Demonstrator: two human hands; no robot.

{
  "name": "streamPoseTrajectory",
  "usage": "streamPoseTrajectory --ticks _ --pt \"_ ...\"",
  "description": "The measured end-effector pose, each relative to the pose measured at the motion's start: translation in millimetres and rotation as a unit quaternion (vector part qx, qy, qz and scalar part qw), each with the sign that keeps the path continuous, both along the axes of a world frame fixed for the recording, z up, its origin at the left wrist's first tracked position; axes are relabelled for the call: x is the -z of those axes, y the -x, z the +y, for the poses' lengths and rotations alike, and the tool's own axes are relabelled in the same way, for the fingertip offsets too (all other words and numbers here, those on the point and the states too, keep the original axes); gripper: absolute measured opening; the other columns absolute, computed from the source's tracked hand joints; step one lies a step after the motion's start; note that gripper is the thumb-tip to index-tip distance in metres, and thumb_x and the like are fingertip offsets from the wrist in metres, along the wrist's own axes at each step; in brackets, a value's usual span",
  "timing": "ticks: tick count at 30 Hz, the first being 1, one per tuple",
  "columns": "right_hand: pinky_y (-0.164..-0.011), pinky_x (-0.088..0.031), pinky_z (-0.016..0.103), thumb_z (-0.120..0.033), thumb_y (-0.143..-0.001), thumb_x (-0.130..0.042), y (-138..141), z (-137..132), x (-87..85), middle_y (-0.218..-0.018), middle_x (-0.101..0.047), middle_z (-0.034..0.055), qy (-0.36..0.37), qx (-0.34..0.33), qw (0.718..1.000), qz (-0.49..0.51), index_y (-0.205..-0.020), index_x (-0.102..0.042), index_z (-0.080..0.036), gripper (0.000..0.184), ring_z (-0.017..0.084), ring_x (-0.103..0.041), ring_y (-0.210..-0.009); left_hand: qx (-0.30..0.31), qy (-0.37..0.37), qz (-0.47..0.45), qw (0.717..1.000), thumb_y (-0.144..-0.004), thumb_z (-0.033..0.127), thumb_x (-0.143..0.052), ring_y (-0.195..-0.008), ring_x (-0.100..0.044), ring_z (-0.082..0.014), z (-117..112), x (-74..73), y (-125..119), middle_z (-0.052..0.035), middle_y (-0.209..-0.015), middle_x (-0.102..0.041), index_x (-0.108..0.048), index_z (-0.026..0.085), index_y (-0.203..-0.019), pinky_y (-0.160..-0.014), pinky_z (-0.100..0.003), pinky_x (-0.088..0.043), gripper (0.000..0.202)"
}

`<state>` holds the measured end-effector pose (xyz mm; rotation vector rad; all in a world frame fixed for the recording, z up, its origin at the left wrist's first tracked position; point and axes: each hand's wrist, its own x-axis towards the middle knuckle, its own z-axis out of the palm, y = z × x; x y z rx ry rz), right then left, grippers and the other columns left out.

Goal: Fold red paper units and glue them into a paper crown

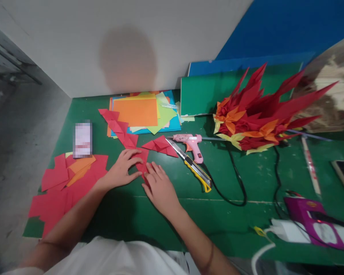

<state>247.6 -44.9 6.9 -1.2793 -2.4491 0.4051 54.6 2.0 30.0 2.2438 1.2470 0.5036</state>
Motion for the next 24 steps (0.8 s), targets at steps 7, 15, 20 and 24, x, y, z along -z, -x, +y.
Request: streamPoseTrajectory --ticks 7,15,20,24 --pt "-0.102 -0.044 0.053 -0.023 -0.09 -0.048 -0.6 -0.6 1.1 -0.133 -0.056 0.0172 0.002 -0.001 1.0 0.0 -0.109 -0.061 -0.012 0.026 0.032 -0.044 -0.13 -0.005 -0.001 -0.002 1.0 -0.081 0.03 -0.063 -0.123 -0.04 -0.0282 -0.6 2.8 -0.9 -0.009 -0.132 -0.047 -0.06 0.021 -0.102 -0.104 -0.046 -0.037 0.023" --pt "-0.102 -0.044 0.053 -0.023 -0.09 -0.048 -2.1 0.0 1.3 -0.133 -0.056 0.016 0.007 0.0 1.0 0.007 -0.109 -0.061 -0.013 0.025 0.031 -0.044 -0.13 -0.009 -0.007 -0.001 1.0 -0.08 0.031 -0.065 -0.124 -0.04 -0.029 -0.2 6.1 -0.5 -0.0095 -0.133 -0.046 -0.06 0.021 -0.102 -0.104 -0.047 -0.037 0.024" --pt "-0.102 -0.044 0.052 -0.023 -0.09 -0.048 -4.5 -1.6 1.9 -0.135 -0.055 0.0155 0.012 -0.002 1.0 0.019 -0.11 -0.061 -0.015 0.025 0.029 -0.044 -0.131 -0.007 -0.004 0.003 1.0 -0.081 0.03 -0.064 -0.124 -0.039 -0.0295 -0.1 5.8 0.4 -0.0093 -0.134 -0.045 -0.06 0.022 -0.102 -0.104 -0.048 -0.037 0.023" --pt "-0.102 -0.044 0.053 -0.022 -0.09 -0.048 -5.0 -2.7 4.2 -0.134 -0.055 0.016 0.006 0.0 1.0 0.019 -0.111 -0.06 -0.015 0.025 0.03 -0.043 -0.131 -0.004 -0.003 0.002 1.0 -0.081 0.029 -0.064 -0.125 -0.039 -0.0291 -0.2 6.6 0.6 -0.0094 -0.134 -0.045 -0.06 0.022 -0.103 -0.105 -0.048 -0.037 0.024"
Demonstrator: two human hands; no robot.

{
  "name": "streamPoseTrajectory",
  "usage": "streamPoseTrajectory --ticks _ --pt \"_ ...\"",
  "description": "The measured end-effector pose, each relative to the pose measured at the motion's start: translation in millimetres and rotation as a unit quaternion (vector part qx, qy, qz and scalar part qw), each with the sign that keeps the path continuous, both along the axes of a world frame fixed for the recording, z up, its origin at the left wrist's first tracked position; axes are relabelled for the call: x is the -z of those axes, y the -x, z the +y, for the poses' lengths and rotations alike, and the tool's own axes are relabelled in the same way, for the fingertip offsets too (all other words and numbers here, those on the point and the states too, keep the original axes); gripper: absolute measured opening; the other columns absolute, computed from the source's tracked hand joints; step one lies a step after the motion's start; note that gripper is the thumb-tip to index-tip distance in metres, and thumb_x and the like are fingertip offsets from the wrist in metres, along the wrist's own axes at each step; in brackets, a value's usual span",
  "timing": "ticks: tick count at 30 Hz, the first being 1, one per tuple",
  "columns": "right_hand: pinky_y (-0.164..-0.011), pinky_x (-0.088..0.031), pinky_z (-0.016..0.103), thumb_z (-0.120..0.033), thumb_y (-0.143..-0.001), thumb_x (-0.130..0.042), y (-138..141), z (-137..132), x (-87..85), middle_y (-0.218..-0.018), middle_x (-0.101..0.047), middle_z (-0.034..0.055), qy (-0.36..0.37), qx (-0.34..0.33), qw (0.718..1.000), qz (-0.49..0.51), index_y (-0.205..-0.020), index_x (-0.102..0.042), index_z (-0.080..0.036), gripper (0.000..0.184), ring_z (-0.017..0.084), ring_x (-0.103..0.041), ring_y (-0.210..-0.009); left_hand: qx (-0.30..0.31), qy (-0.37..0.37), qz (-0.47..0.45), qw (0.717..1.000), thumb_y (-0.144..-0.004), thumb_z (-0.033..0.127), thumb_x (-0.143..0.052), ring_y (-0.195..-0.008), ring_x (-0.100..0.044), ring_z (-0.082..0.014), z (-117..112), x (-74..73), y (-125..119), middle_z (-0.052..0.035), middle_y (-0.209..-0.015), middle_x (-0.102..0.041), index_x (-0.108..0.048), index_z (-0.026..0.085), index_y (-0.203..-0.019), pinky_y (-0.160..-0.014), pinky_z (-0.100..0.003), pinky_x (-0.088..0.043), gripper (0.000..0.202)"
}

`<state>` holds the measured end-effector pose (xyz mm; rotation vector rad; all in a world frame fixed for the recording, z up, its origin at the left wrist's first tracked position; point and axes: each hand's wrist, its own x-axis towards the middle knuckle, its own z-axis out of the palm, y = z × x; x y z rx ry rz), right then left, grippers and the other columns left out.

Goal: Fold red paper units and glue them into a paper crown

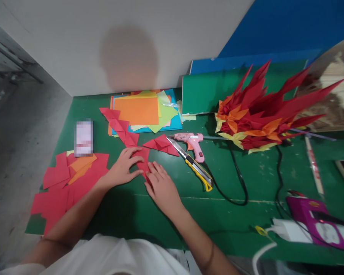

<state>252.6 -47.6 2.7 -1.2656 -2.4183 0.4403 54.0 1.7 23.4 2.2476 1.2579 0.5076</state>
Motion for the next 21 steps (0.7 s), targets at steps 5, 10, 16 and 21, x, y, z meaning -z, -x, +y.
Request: streamPoseTrajectory --ticks 5,10,16,21 --pt "-0.102 -0.044 0.054 -0.021 -0.09 -0.049 1.1 -0.5 3.5 -0.134 -0.055 0.017 -0.005 -0.004 1.0 -0.002 -0.111 -0.06 -0.013 0.026 0.03 -0.043 -0.131 0.004 0.0 0.0 1.0 -0.084 0.033 -0.062 -0.125 -0.038 -0.029 0.8 0.1 0.4 -0.0104 -0.135 -0.043 -0.061 0.021 -0.104 -0.105 -0.048 -0.036 0.023" --pt "-0.103 -0.043 0.053 -0.022 -0.09 -0.049 2.9 -2.9 4.6 -0.136 -0.053 0.0163 0.003 0.004 1.0 0.01 -0.116 -0.058 -0.015 0.028 0.029 -0.04 -0.134 0.007 0.01 0.004 1.0 -0.086 0.036 -0.061 -0.126 -0.038 -0.0296 1.4 -0.1 0.7 -0.0102 -0.135 -0.043 -0.062 0.023 -0.104 -0.104 -0.05 -0.037 0.023" --pt "-0.102 -0.044 0.053 -0.023 -0.091 -0.048 5.0 -4.5 4.7 -0.136 -0.053 0.0167 -0.006 0.004 1.0 -0.005 -0.117 -0.058 -0.013 0.029 0.031 -0.042 -0.132 0.006 0.004 -0.002 1.0 -0.085 0.034 -0.061 -0.126 -0.037 -0.0295 0.5 -0.3 0.4 -0.0095 -0.136 -0.043 -0.063 0.023 -0.104 -0.104 -0.049 -0.037 0.022" --pt "-0.102 -0.044 0.054 -0.023 -0.091 -0.047 5.6 -3.3 0.2 -0.136 -0.054 0.0154 -0.014 0.008 1.0 -0.018 -0.114 -0.06 -0.014 0.028 0.031 -0.044 -0.13 0.0 -0.013 0.002 1.0 -0.087 0.029 -0.058 -0.126 -0.037 -0.028 -2.2 -0.3 -1.7 -0.0092 -0.134 -0.043 -0.063 0.022 -0.103 -0.105 -0.047 -0.037 0.018"
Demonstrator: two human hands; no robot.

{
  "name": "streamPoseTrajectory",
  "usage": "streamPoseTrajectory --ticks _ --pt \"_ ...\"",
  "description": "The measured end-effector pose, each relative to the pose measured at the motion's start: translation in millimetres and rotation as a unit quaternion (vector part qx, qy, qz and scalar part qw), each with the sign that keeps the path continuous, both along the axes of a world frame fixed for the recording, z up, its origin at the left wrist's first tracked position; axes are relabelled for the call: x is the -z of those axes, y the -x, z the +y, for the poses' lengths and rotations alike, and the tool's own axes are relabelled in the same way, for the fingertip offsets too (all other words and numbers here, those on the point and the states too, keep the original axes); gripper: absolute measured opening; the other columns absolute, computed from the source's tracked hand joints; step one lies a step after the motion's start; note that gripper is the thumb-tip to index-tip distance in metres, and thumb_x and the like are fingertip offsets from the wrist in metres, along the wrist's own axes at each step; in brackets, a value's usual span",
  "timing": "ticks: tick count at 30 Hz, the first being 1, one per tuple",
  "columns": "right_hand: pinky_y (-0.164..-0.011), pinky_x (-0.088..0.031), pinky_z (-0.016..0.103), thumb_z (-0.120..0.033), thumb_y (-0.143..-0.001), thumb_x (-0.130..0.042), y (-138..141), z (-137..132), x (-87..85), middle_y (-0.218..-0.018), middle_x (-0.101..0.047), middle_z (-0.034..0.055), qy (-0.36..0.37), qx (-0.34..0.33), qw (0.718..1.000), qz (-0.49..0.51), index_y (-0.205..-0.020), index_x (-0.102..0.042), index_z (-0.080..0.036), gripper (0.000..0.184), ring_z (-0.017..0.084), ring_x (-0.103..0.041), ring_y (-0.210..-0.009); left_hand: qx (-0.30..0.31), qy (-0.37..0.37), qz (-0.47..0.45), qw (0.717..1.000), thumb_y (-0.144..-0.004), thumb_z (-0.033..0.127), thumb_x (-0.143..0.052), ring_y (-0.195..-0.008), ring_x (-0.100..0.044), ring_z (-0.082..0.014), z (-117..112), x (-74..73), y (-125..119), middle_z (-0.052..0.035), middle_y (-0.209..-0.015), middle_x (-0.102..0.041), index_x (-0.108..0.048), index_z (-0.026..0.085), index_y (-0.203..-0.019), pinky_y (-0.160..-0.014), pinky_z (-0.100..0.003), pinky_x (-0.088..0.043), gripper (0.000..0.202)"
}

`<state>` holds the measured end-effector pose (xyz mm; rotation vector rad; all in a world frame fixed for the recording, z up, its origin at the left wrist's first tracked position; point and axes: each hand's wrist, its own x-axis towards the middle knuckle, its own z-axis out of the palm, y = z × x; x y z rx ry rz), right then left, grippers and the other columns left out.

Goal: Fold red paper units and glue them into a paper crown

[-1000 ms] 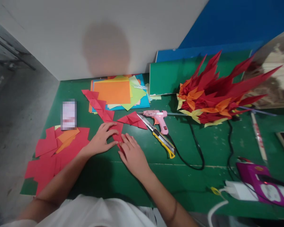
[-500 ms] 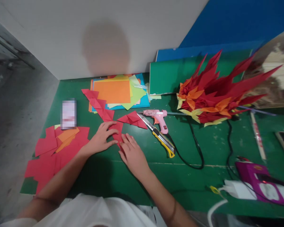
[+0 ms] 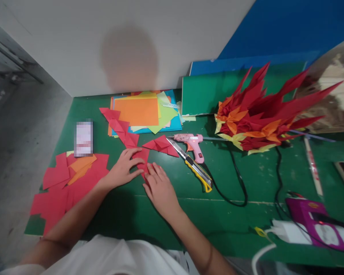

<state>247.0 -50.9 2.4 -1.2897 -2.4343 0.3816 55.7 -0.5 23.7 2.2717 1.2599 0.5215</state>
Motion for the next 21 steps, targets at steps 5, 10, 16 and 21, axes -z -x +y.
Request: streamPoseTrajectory --ticks 5,10,16,21 --pt "-0.097 -0.048 0.05 -0.024 -0.09 -0.05 0 2 -8.8 -0.133 -0.057 0.0126 0.017 0.002 1.0 0.006 -0.112 -0.062 -0.015 0.027 0.029 -0.054 -0.117 -0.019 -0.026 0.008 0.999 -0.086 0.027 -0.057 -0.114 -0.046 -0.0258 -4 6.1 -3 -0.0101 -0.118 -0.051 -0.062 0.02 -0.1 -0.097 -0.043 -0.042 0.017" --pt "-0.098 -0.049 0.045 -0.024 -0.09 -0.05 -3 3 -8.1 -0.131 -0.058 0.0131 0.034 -0.013 0.999 0.011 -0.113 -0.062 -0.012 0.029 0.028 -0.055 -0.115 0.01 -0.046 -0.013 0.999 -0.091 0.03 -0.054 -0.093 -0.055 -0.0199 -5 16.0 -2 -0.0077 -0.099 -0.06 -0.061 0.017 -0.096 -0.086 -0.037 -0.047 0.015" --pt "-0.1 -0.048 0.044 -0.023 -0.091 -0.048 -6 4 -0.3 -0.136 -0.054 0.0133 0.04 -0.038 0.998 0.014 -0.121 -0.058 -0.012 0.033 0.026 -0.048 -0.127 0.016 -0.102 -0.036 0.994 -0.093 0.028 -0.051 -0.092 -0.058 -0.0185 -8 21.3 0 -0.0081 -0.099 -0.063 -0.064 0.016 -0.095 -0.084 -0.034 -0.048 0.018" --pt "-0.101 -0.047 0.042 -0.022 -0.092 -0.047 -7 6 1.8 -0.136 -0.054 0.0131 0.037 -0.049 0.998 0.019 -0.122 -0.058 -0.013 0.033 0.025 -0.046 -0.129 0.007 -0.131 -0.037 0.991 -0.094 0.027 -0.048 -0.091 -0.06 -0.0179 -10 24.2 0 -0.0079 -0.098 -0.065 -0.064 0.016 -0.098 -0.085 -0.035 -0.049 0.02"
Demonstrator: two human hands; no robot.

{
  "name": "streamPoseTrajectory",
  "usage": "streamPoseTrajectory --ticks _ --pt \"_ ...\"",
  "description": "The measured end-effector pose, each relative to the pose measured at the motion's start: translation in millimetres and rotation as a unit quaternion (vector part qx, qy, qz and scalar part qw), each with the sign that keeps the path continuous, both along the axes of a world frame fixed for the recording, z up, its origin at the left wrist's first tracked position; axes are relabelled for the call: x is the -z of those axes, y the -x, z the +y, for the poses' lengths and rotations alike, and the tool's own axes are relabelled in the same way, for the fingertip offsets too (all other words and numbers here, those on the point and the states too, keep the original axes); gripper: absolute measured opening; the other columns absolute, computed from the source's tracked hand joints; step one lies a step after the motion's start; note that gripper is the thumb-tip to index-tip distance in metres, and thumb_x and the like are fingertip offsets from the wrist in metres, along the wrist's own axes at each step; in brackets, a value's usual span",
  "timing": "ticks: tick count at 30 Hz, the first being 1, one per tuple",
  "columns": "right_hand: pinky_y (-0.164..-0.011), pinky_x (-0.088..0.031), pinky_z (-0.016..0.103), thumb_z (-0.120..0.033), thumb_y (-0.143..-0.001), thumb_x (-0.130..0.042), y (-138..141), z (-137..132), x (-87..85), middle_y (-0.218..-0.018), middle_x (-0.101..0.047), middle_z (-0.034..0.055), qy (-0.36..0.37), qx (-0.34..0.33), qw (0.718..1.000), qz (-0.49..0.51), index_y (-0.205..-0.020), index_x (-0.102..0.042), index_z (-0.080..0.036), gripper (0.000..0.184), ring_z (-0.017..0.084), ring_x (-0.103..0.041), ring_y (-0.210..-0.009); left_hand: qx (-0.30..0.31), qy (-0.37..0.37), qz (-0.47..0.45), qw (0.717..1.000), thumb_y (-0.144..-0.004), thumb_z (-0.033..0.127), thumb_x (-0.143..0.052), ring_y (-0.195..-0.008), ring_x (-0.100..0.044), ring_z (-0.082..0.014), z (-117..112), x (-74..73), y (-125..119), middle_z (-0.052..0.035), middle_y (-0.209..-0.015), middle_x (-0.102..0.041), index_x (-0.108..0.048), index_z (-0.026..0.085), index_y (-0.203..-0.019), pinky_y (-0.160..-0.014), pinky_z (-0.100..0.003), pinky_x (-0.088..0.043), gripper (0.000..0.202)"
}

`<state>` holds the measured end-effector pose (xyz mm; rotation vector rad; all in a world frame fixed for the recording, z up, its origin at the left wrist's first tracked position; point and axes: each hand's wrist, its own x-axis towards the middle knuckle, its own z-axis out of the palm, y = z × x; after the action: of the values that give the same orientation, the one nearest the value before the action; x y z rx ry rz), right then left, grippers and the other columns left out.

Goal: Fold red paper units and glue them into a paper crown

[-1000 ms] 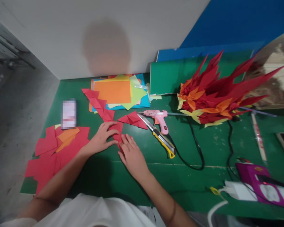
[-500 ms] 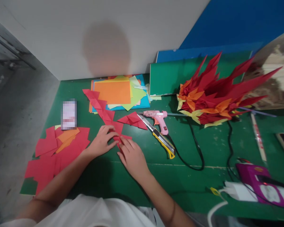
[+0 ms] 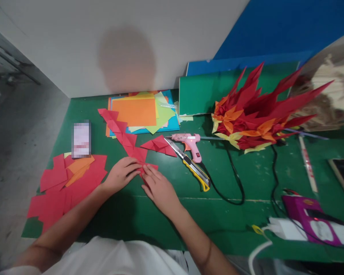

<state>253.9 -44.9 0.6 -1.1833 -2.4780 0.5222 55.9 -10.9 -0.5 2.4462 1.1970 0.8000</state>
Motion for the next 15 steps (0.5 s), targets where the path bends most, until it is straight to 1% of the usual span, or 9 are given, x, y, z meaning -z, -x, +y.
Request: streamPoseTrajectory --ticks 3,8,11,13,15 --pt "-0.102 -0.047 0.043 -0.023 -0.092 -0.048 -0.9 1.9 -0.2 -0.135 -0.054 0.0137 0.001 -0.005 1.0 -0.003 -0.121 -0.058 -0.012 0.032 0.025 -0.047 -0.129 0.005 -0.001 0.009 1.0 -0.094 0.026 -0.048 -0.091 -0.059 -0.0183 -0.2 0.2 0.1 -0.0082 -0.099 -0.065 -0.064 0.015 -0.1 -0.087 -0.036 -0.049 0.02" --pt "-0.102 -0.047 0.044 -0.022 -0.091 -0.05 -3.1 5.4 -2.4 -0.137 -0.053 0.0133 0.007 -0.014 1.0 0.007 -0.12 -0.059 -0.014 0.032 0.025 -0.045 -0.13 0.007 0.005 0.025 1.0 -0.094 0.027 -0.049 -0.093 -0.059 -0.019 -0.9 -2.6 -0.1 -0.0084 -0.101 -0.065 -0.064 0.015 -0.102 -0.09 -0.037 -0.049 0.021" --pt "-0.103 -0.046 0.044 -0.026 -0.092 -0.05 -5.2 6.3 -3.6 -0.138 -0.052 0.013 0.018 -0.02 0.999 0.018 -0.122 -0.058 -0.014 0.033 0.025 -0.045 -0.131 0.013 0.009 0.032 0.999 -0.094 0.026 -0.049 -0.094 -0.058 -0.0192 -2.6 -3.0 -0.5 -0.008 -0.103 -0.065 -0.063 0.015 -0.104 -0.092 -0.038 -0.048 0.021" --pt "-0.104 -0.045 0.044 -0.029 -0.093 -0.048 -6.6 6.5 -3.0 -0.137 -0.053 0.0124 0.019 -0.009 0.999 0.03 -0.124 -0.057 -0.014 0.035 0.024 -0.045 -0.131 0.008 0.005 0.033 0.999 -0.095 0.025 -0.047 -0.094 -0.059 -0.0187 -3.9 -1.7 -0.9 -0.0078 -0.104 -0.065 -0.064 0.016 -0.105 -0.092 -0.037 -0.049 0.021" --pt "-0.104 -0.045 0.044 -0.029 -0.095 -0.044 -7.6 6.6 -0.7 -0.135 -0.055 0.0122 0.006 0.013 0.999 0.032 -0.127 -0.056 -0.012 0.038 0.024 -0.044 -0.131 0.0 -0.001 0.032 0.999 -0.096 0.023 -0.044 -0.094 -0.059 -0.018 -5.2 0.2 -1.6 -0.0075 -0.103 -0.064 -0.064 0.016 -0.104 -0.09 -0.036 -0.05 0.023"
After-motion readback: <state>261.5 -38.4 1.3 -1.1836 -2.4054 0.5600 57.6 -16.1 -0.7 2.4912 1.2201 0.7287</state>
